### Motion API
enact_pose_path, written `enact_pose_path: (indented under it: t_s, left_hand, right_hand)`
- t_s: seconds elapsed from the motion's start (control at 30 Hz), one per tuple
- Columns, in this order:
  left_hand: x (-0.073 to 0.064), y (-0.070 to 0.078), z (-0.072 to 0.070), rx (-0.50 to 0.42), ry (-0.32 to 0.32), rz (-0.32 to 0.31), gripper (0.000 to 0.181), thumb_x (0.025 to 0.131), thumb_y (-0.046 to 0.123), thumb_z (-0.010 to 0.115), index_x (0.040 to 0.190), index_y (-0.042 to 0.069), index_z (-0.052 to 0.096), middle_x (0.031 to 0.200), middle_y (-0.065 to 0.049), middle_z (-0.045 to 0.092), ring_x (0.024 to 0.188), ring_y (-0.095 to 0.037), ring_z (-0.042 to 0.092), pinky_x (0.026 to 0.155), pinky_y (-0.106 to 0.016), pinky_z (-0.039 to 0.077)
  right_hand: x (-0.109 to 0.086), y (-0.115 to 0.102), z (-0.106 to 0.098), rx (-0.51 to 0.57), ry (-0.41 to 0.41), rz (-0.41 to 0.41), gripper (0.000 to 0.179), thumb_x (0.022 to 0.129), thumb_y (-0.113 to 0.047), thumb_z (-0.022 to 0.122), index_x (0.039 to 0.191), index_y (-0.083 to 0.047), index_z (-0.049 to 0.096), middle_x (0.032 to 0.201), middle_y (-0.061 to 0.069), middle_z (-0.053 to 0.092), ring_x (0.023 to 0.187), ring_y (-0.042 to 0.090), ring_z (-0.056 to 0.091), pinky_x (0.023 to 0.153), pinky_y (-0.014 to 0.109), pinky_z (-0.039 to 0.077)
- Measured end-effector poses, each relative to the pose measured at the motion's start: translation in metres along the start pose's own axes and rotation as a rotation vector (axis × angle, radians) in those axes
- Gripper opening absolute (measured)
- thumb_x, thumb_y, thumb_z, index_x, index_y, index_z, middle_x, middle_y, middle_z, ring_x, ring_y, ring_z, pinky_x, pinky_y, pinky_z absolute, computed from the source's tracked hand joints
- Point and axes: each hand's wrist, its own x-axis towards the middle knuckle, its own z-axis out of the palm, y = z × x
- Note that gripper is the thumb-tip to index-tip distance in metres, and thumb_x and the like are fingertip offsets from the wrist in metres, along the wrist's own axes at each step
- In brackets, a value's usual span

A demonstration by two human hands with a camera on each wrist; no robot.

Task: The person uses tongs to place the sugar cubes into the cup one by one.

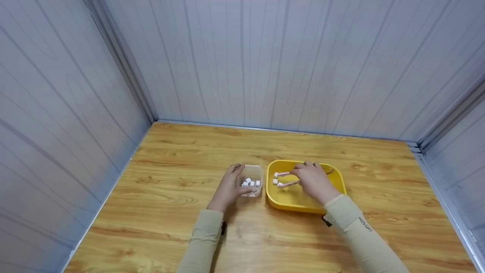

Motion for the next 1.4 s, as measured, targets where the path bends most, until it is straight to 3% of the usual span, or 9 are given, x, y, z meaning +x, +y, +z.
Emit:
enact_pose_path:
  t_s: [0.27,0.7,1.4]
  left_hand:
    - [-0.001,0.000,-0.001,0.005,-0.007,0.011,0.092,0.071,0.036,0.083,0.145,0.001,0.039,0.147,-0.011,0.035,0.135,-0.025,0.033,0.109,-0.036,0.031]
    - [-0.001,0.000,0.000,0.030,-0.013,-0.010,0.091,0.072,0.034,0.083,0.145,0.004,0.039,0.148,-0.008,0.035,0.135,-0.024,0.033,0.110,-0.035,0.030]
    - [-0.002,0.000,0.000,0.013,-0.013,0.018,0.089,0.075,0.033,0.081,0.146,0.001,0.038,0.148,-0.009,0.034,0.135,-0.024,0.033,0.108,-0.036,0.033]
  right_hand:
    - [-0.001,-0.001,0.005,-0.016,0.006,-0.023,0.035,0.076,-0.002,0.079,0.108,-0.015,0.074,0.106,0.004,0.066,0.099,0.032,0.054,0.089,0.059,0.044]
    - [-0.001,-0.001,0.010,-0.010,0.006,-0.026,0.034,0.076,0.004,0.077,0.103,-0.017,0.075,0.102,0.002,0.067,0.095,0.029,0.055,0.080,0.050,0.046]
    - [-0.003,-0.001,0.015,-0.028,0.037,-0.045,0.040,0.077,0.012,0.071,0.102,-0.019,0.076,0.099,0.000,0.067,0.089,0.026,0.053,0.073,0.044,0.042]
